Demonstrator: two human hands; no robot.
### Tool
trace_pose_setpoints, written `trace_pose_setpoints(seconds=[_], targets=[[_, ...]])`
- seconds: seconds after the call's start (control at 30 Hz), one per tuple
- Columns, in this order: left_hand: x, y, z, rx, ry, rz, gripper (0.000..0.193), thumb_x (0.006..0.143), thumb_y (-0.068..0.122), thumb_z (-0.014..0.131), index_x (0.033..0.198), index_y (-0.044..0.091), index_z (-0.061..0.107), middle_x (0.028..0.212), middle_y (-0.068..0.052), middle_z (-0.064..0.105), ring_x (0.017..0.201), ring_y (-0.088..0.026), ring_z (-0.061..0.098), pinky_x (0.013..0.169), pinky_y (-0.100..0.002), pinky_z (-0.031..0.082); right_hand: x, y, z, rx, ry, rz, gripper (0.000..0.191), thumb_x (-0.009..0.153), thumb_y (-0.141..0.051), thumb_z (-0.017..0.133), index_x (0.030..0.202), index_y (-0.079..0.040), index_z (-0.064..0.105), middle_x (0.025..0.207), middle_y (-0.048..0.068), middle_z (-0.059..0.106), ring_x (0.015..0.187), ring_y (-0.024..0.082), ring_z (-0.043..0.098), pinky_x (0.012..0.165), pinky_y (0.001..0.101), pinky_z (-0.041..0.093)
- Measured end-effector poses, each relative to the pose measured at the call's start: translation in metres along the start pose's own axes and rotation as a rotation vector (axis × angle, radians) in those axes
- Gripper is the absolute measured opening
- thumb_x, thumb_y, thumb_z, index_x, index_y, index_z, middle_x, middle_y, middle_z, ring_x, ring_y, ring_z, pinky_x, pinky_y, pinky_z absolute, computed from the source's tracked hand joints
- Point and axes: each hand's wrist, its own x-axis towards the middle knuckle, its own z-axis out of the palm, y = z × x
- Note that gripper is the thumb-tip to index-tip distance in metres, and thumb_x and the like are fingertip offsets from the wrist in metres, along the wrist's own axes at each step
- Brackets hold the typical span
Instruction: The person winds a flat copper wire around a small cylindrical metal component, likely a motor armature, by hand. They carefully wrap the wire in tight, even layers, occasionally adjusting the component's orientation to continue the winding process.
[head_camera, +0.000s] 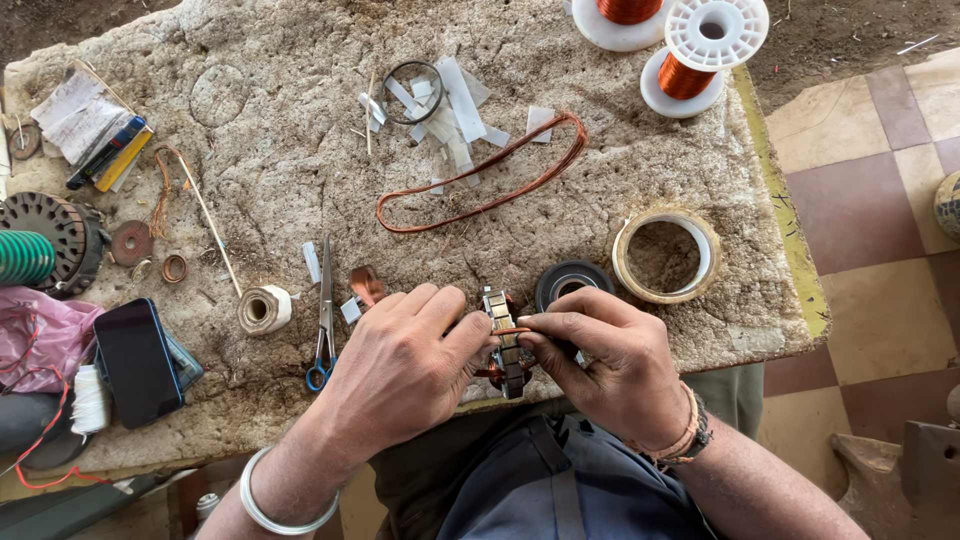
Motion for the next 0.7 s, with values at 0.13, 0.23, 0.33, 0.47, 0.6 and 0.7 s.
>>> trace_pose_setpoints(seconds=[0.13, 0.23, 0.33, 0.47, 0.6, 0.7], targets=[[-0.002, 0.006, -0.004, -0.022, 0.119, -0.002, 0.037, 0.094, 0.030, 0.071, 0.110, -0.002, 0.064, 0.096, -0.013, 0.063, 0.084, -0.030, 0.063, 0.070, -0.042, 0.048, 0.000, 0.001, 0.002, 0.023, 0.010, 0.000, 0.019, 0.085, -0.009, 0.083, 0.103, -0.007, 0.078, 0.089, 0.005, 0.073, 0.071, 0.012, 0.071, 0.060, 0.0257, 0.057], [-0.007, 0.012, -0.010, -0.069, 0.157, -0.004, 0.047, 0.089, 0.036, 0.076, 0.115, -0.002, 0.064, 0.103, -0.014, 0.066, 0.091, -0.031, 0.066, 0.075, -0.043, 0.050, 0.000, 0.002, 0.004, 0.041, 0.016, -0.002, 0.020, 0.085, -0.009, 0.083, 0.105, -0.007, 0.078, 0.089, 0.005, 0.073, 0.070, 0.012, 0.070, 0.059, 0.0254, 0.056], [-0.009, 0.019, -0.009, -0.091, 0.172, -0.002, 0.048, 0.085, 0.034, 0.080, 0.116, 0.000, 0.066, 0.108, -0.015, 0.067, 0.094, -0.032, 0.067, 0.079, -0.043, 0.052, 0.000, 0.002, 0.003, 0.073, 0.014, -0.001, 0.022, 0.086, -0.008, 0.083, 0.107, -0.007, 0.078, 0.090, 0.005, 0.072, 0.071, 0.012, 0.071, 0.060, 0.0249, 0.057], [-0.012, 0.024, -0.006, -0.096, 0.198, -0.011, 0.045, 0.085, 0.028, 0.084, 0.115, -0.001, 0.068, 0.111, -0.014, 0.068, 0.093, -0.031, 0.067, 0.079, -0.043, 0.053, -0.001, -0.001, 0.005, -0.009, 0.062, -0.059, 0.031, 0.082, -0.005, 0.083, 0.112, -0.007, 0.076, 0.097, 0.007, 0.072, 0.078, 0.016, 0.073, 0.066, 0.0272, 0.059], [-0.014, 0.023, -0.003, -0.158, 0.209, -0.031, 0.044, 0.083, 0.027, 0.085, 0.115, 0.000, 0.068, 0.112, -0.014, 0.068, 0.094, -0.031, 0.068, 0.080, -0.042, 0.055, -0.003, -0.001, 0.007, -0.023, 0.102, -0.124, 0.028, 0.083, -0.002, 0.082, 0.110, -0.010, 0.076, 0.101, 0.006, 0.073, 0.084, 0.017, 0.075, 0.071, 0.0276, 0.062], [-0.014, 0.022, -0.002, -0.176, 0.202, -0.054, 0.045, 0.083, 0.027, 0.085, 0.114, 0.000, 0.068, 0.111, -0.014, 0.068, 0.095, -0.032, 0.068, 0.080, -0.042, 0.055, -0.003, 0.000, 0.009, -0.028, 0.109, -0.105, 0.024, 0.084, -0.004, 0.083, 0.106, -0.010, 0.077, 0.100, 0.005, 0.074, 0.083, 0.016, 0.075, 0.070, 0.0279, 0.061]])
